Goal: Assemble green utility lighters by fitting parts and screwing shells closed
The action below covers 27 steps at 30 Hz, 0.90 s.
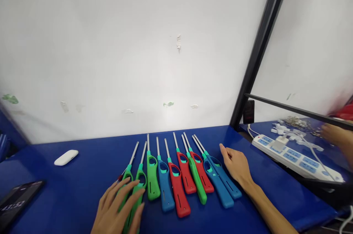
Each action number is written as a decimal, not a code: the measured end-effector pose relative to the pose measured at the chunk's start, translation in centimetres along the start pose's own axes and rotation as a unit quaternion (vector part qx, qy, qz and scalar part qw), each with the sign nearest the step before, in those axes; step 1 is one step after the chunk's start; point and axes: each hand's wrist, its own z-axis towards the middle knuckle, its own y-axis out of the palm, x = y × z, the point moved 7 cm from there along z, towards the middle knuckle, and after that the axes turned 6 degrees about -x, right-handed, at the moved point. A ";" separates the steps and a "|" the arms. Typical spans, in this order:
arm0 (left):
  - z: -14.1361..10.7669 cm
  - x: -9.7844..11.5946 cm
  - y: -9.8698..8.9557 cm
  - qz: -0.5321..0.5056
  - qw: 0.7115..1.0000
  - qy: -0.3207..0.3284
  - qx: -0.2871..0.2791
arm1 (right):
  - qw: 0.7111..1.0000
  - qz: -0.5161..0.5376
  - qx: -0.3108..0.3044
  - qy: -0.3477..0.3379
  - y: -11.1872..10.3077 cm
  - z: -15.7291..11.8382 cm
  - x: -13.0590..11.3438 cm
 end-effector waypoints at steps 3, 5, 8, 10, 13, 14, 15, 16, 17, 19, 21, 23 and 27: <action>-0.9 -3.1 -1.0 -0.007 0.996 -0.083 -0.012 | 1.000 -0.016 0.008 0.015 0.1 0.2 0.4; -2.0 -5.7 -1.0 0.000 0.988 -0.149 -0.034 | 1.000 -0.021 0.011 0.013 0.2 0.4 0.3; -3.3 -8.3 0.2 0.001 0.976 -0.201 -0.090 | 1.000 -0.026 0.016 0.004 0.3 0.5 0.2; -3.5 -8.9 1.5 -0.010 0.970 -0.196 -0.145 | 0.999 -0.028 0.021 -0.003 0.4 0.6 0.1; -3.1 -9.3 3.5 -0.022 0.957 -0.176 -0.231 | 0.999 -0.032 0.027 -0.019 0.6 0.9 0.2; -2.9 -9.6 4.0 -0.022 0.951 -0.176 -0.255 | 0.999 -0.033 0.029 -0.025 0.6 0.9 0.2; -2.6 -10.0 4.4 -0.018 0.944 -0.179 -0.275 | 0.998 -0.035 0.030 -0.031 0.8 0.9 0.3; -2.4 -10.6 4.6 -0.012 0.938 -0.187 -0.292 | 0.998 -0.037 0.032 -0.036 0.9 0.9 0.3; -2.2 -11.4 4.7 -0.002 0.931 -0.196 -0.307 | 0.998 -0.039 0.033 -0.041 1.0 0.9 0.3; -1.4 -13.0 4.6 0.023 0.918 -0.218 -0.330 | 0.997 -0.044 0.036 -0.046 1.1 0.8 0.3; -0.1 -14.7 4.6 0.050 0.907 -0.238 -0.344 | 0.997 -0.051 0.039 -0.047 0.9 1.1 0.2; 1.8 -16.2 4.7 0.076 0.896 -0.261 -0.351 | 0.996 -0.061 0.041 -0.046 0.3 2.0 -0.2; 5.8 -18.0 5.4 0.108 0.886 -0.295 -0.340 | 0.995 -0.087 0.040 -0.034 -1.1 5.6 -1.8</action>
